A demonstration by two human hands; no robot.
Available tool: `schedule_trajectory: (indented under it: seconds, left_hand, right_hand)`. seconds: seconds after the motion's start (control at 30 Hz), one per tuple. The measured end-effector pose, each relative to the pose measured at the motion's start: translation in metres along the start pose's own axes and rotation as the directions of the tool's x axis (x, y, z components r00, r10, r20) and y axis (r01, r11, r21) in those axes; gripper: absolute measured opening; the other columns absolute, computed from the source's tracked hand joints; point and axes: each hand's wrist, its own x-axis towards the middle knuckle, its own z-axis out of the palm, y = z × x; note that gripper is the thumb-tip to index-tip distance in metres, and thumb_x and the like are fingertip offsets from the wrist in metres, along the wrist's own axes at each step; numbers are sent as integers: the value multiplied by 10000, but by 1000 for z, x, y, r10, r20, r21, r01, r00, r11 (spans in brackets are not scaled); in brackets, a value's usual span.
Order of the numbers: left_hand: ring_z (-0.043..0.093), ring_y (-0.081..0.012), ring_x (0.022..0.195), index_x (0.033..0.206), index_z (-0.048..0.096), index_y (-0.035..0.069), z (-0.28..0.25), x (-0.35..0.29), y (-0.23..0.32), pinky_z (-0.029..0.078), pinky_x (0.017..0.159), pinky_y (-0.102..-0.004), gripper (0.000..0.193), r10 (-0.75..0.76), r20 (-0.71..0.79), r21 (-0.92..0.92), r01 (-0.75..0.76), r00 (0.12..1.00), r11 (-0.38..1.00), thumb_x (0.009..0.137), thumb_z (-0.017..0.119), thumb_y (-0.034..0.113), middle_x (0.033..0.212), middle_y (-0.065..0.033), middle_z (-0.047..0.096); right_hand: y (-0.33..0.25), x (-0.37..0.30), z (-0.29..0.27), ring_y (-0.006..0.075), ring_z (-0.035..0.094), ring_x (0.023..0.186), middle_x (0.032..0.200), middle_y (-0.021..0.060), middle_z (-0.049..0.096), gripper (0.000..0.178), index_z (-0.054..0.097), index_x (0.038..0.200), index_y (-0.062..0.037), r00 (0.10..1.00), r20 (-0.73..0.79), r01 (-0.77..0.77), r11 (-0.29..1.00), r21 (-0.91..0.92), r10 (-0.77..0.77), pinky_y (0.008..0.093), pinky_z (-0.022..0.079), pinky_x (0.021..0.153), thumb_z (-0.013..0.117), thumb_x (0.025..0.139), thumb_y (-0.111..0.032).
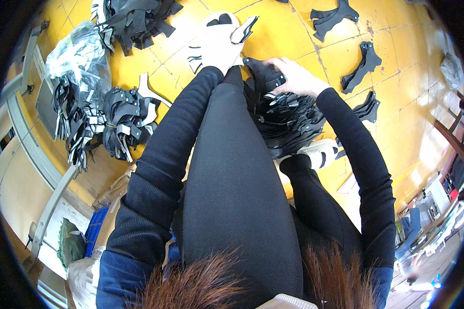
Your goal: The person sits on the floor and sorts black rubber parts by picking them up, inspecting them, and placing them into a pile. The person handles the parts one at a time, occasionally moving them between hands.
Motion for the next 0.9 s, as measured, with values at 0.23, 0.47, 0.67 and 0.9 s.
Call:
schedule_trajectory:
  seconds: [0.23, 0.47, 0.67, 0.9]
  left_hand:
    - [648, -317, 751, 913, 704, 59, 5, 2, 0, 491, 689, -383, 192, -11, 25, 2, 11, 1000, 1000, 863, 696, 244, 791, -153, 662]
    - [662, -319, 784, 954, 713, 62, 5, 1, 1, 501, 717, -383, 208, -18, 4, 55, 18, 1000, 998, 868, 699, 251, 830, -158, 678]
    - [659, -337, 804, 946, 709, 58, -2, 1, 2, 502, 734, -394, 223, -5, 8, -27, 5, 1000, 1000, 868, 700, 266, 840, -170, 676]
    - [657, -332, 786, 926, 701, 50, 4, 0, -1, 498, 721, -394, 213, 16, -16, -1, -16, 1000, 1000, 867, 698, 255, 825, -165, 671]
  right_hand:
    - [11, 18, 5, 383, 551, 1190, 1293, 226, 568, 739, 456, 1410, -111, 993, 120, 2, 991, -134, 14, 437, 432, 1030, 756, 740, -203]
    - [-5, -22, -23, 236, 414, 1385, 1411, 53, 508, 541, 571, 1361, -189, 814, 580, 47, 989, -138, 42, 685, 180, 1148, 447, 987, -560]
    - [-7, -57, -13, 311, 254, 1495, 1604, 60, 317, 503, 462, 1475, -335, 857, 509, 26, 979, -200, 81, 624, 33, 1200, 230, 1059, -500]
    - [-29, -20, -19, 264, 575, 1206, 1081, 136, 672, 375, 787, 988, -210, 795, 373, -473, 874, -114, 478, 508, 208, 1189, 474, 964, -416]
